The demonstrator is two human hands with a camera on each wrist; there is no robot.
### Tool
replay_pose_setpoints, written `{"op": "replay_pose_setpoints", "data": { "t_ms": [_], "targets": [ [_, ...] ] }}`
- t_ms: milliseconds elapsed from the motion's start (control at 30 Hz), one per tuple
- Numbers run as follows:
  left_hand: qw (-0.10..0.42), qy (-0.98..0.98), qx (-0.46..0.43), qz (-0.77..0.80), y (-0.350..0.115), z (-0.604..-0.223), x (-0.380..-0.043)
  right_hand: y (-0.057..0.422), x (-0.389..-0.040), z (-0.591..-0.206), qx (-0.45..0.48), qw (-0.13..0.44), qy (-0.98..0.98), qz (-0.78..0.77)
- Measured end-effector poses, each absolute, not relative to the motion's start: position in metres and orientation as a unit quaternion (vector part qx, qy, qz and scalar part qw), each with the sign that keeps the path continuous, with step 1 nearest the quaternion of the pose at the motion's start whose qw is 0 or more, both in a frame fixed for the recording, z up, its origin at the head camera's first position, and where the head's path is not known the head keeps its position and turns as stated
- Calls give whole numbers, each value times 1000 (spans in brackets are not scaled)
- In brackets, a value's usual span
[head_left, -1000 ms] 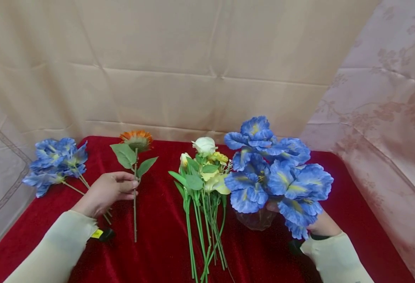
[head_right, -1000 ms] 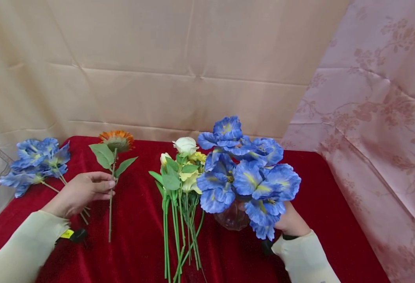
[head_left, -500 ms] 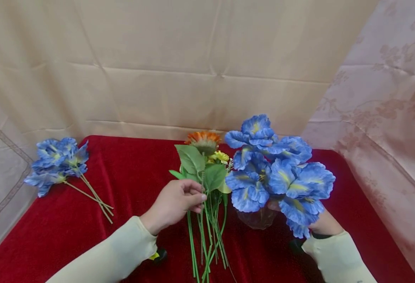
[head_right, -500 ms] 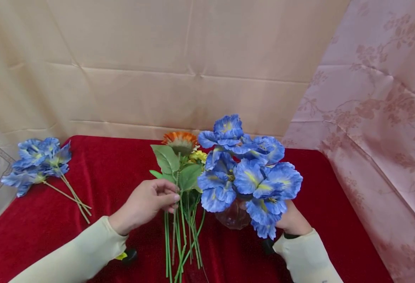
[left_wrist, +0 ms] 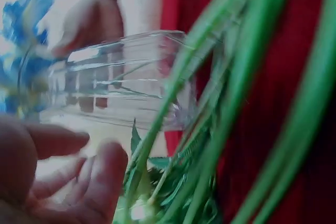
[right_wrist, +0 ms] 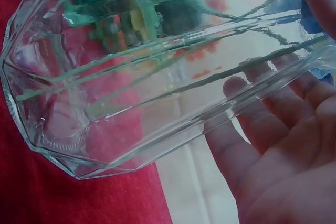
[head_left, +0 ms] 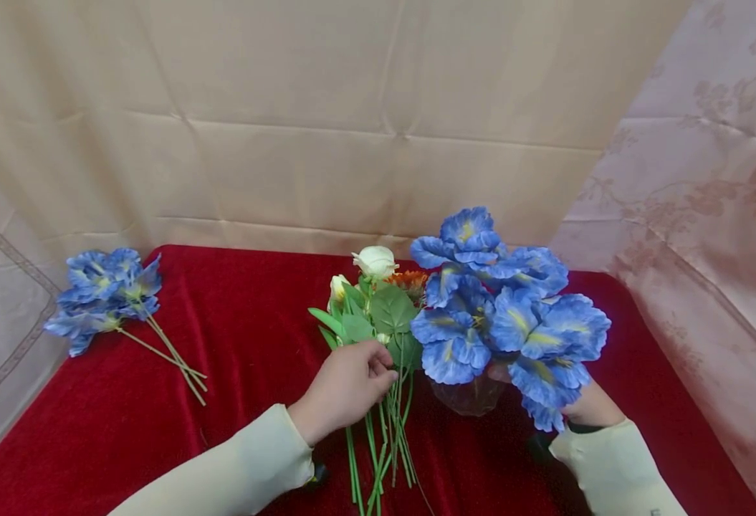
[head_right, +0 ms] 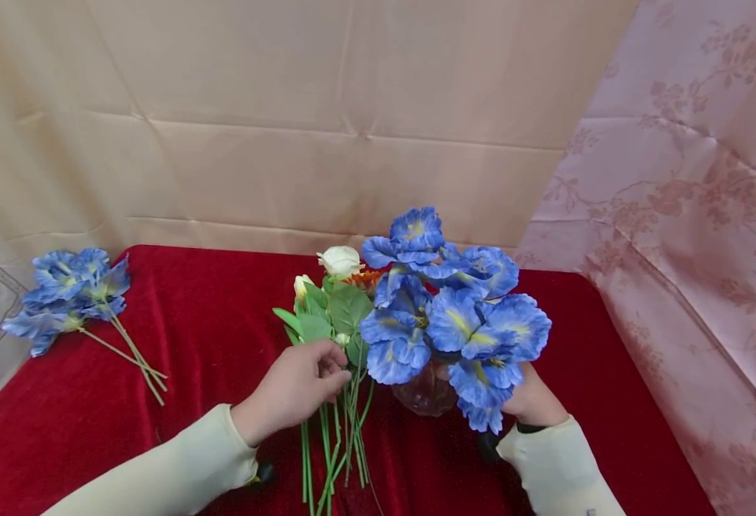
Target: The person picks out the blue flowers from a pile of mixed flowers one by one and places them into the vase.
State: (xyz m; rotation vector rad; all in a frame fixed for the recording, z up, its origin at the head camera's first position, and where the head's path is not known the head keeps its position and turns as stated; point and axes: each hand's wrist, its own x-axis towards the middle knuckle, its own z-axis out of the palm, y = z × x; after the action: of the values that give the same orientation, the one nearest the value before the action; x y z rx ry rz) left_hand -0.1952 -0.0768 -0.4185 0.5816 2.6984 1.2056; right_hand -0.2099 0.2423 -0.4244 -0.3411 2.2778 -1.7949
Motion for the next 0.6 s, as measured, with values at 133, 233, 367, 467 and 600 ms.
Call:
{"op": "replay_pose_setpoints", "data": {
  "t_ms": [133, 233, 367, 467, 600],
  "targets": [
    [-50, 898, 383, 211, -77, -423, -182, 242, -210, -425, -104, 113, 779, -609],
    [-64, 881, 462, 79, -78, -428, -174, 241, -210, -424, -103, 117, 773, -615],
    [-23, 879, 476, -15, -79, -434, -168, 240, -209, -421, -99, 127, 765, -623],
    [-7, 880, 474, -27, -79, -437, -167, 239, -209, -420, -85, 136, 771, -617],
    [3, 880, 475, -23, -79, -438, -167, 239, -209, -421, -70, 140, 790, -593]
  ]
}}
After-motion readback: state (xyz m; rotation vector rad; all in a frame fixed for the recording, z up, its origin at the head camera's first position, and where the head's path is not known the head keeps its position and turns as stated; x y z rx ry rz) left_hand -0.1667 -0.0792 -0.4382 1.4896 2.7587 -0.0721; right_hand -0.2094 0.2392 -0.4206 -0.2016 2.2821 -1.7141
